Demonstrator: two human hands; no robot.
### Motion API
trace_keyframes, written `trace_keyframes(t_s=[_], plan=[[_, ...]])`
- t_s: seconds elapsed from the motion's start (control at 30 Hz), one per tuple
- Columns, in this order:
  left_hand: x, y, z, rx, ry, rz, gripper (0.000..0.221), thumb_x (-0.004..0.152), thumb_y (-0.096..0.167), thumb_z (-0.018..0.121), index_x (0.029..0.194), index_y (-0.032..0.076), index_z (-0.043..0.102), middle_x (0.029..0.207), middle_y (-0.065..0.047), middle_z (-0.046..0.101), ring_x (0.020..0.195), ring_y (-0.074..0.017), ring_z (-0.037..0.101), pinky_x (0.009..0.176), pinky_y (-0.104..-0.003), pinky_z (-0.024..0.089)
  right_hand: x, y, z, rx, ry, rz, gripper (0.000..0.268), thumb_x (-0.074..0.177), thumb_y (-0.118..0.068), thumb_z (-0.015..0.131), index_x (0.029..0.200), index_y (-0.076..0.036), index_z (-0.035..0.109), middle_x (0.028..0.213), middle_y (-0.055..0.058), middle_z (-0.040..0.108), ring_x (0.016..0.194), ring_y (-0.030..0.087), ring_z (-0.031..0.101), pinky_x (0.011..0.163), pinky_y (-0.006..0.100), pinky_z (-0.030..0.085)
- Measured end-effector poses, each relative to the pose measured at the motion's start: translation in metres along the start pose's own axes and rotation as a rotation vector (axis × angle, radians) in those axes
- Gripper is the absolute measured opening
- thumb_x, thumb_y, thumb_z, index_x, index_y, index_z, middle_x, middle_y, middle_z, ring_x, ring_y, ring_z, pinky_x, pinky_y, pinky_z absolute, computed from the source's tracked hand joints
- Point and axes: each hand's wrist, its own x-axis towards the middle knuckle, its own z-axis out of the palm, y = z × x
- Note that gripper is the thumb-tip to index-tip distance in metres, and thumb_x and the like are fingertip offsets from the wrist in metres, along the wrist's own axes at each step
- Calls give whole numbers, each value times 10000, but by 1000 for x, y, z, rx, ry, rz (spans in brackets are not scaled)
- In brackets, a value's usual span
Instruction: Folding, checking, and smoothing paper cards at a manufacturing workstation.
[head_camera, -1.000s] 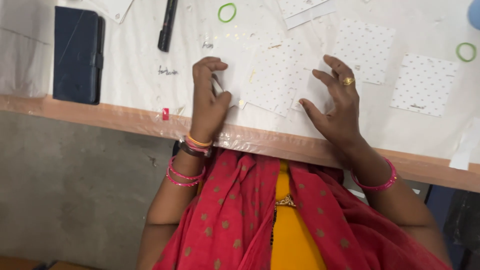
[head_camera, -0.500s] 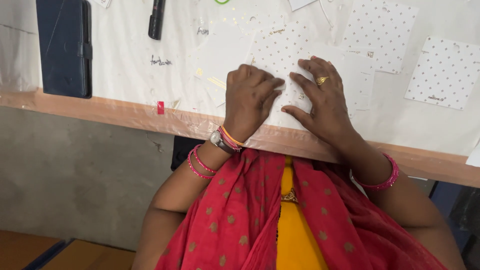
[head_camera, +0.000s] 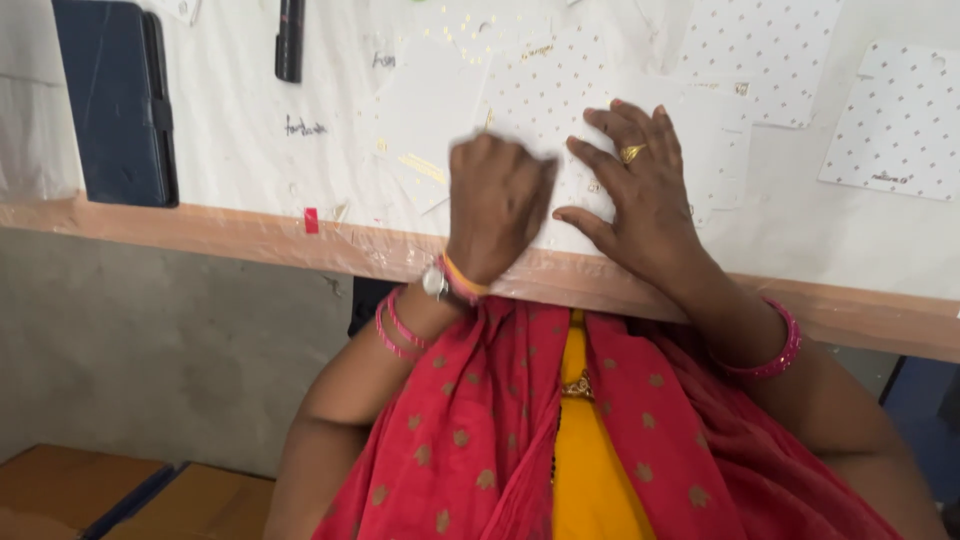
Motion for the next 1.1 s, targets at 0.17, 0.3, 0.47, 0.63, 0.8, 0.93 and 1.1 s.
trace_keyframes(t_s=[0.17, 0.3, 0.47, 0.63, 0.8, 0.93, 1.1], plan=[[2, -3, -1, 7, 0, -7, 152, 901, 105, 785, 972, 72, 654, 889, -87, 551, 893, -303, 517, 818, -460, 381, -1, 3, 4, 22, 16, -10, 683, 837, -409, 842, 1380, -57, 623, 1521, 168, 473, 1487, 393, 349, 1247, 628, 213], [-1, 4, -5, 15, -1, 27, 126, 928, 80, 764, 1010, 77, 668, 900, -59, 552, 902, -284, 524, 844, -445, 397, 2, 3, 3, 19, 29, -8, 663, 853, -396, 842, 1382, -61, 626, 1534, 153, 477, 1499, 379, 354, 1256, 633, 214], [4, 0, -6, 42, -17, 11, 124, 925, 78, 763, 1032, 61, 702, 878, -77, 533, 882, -294, 517, 818, -450, 387, -1, 0, 2, 12, 19, -13, 659, 857, -392, 839, 1387, -60, 631, 1530, 163, 478, 1501, 379, 351, 1249, 635, 214], [0, -3, -2, 49, -20, 10, 116, 907, 91, 763, 1006, 77, 705, 863, -79, 522, 883, -300, 517, 814, -454, 391, -1, 5, 7, 11, 49, -32, 667, 853, -407, 827, 1384, -55, 631, 1546, 164, 479, 1501, 386, 342, 1244, 629, 214], [-6, 9, -6, 37, -52, -3, 190, 900, 79, 747, 1086, 72, 709, 910, -47, 560, 925, -278, 529, 852, -443, 407, -2, 3, 6, -1, 40, -23, 647, 877, -405, 826, 1394, -65, 636, 1553, 158, 481, 1506, 383, 345, 1250, 626, 213], [9, -1, -4, 61, -42, -10, 196, 915, 86, 759, 1102, 68, 701, 901, -73, 541, 927, -285, 525, 844, -458, 397, -2, 5, 5, -21, 26, -24, 657, 884, -405, 828, 1408, -60, 634, 1556, 168, 476, 1516, 376, 339, 1253, 628, 218], [-1, 0, 2, 65, -70, 27, 218, 874, 101, 760, 1084, 79, 707, 886, -75, 540, 918, -294, 515, 829, -467, 394, 3, 6, 5, -22, 44, -30, 664, 870, -414, 827, 1396, -57, 634, 1547, 174, 475, 1503, 389, 338, 1238, 636, 223]])
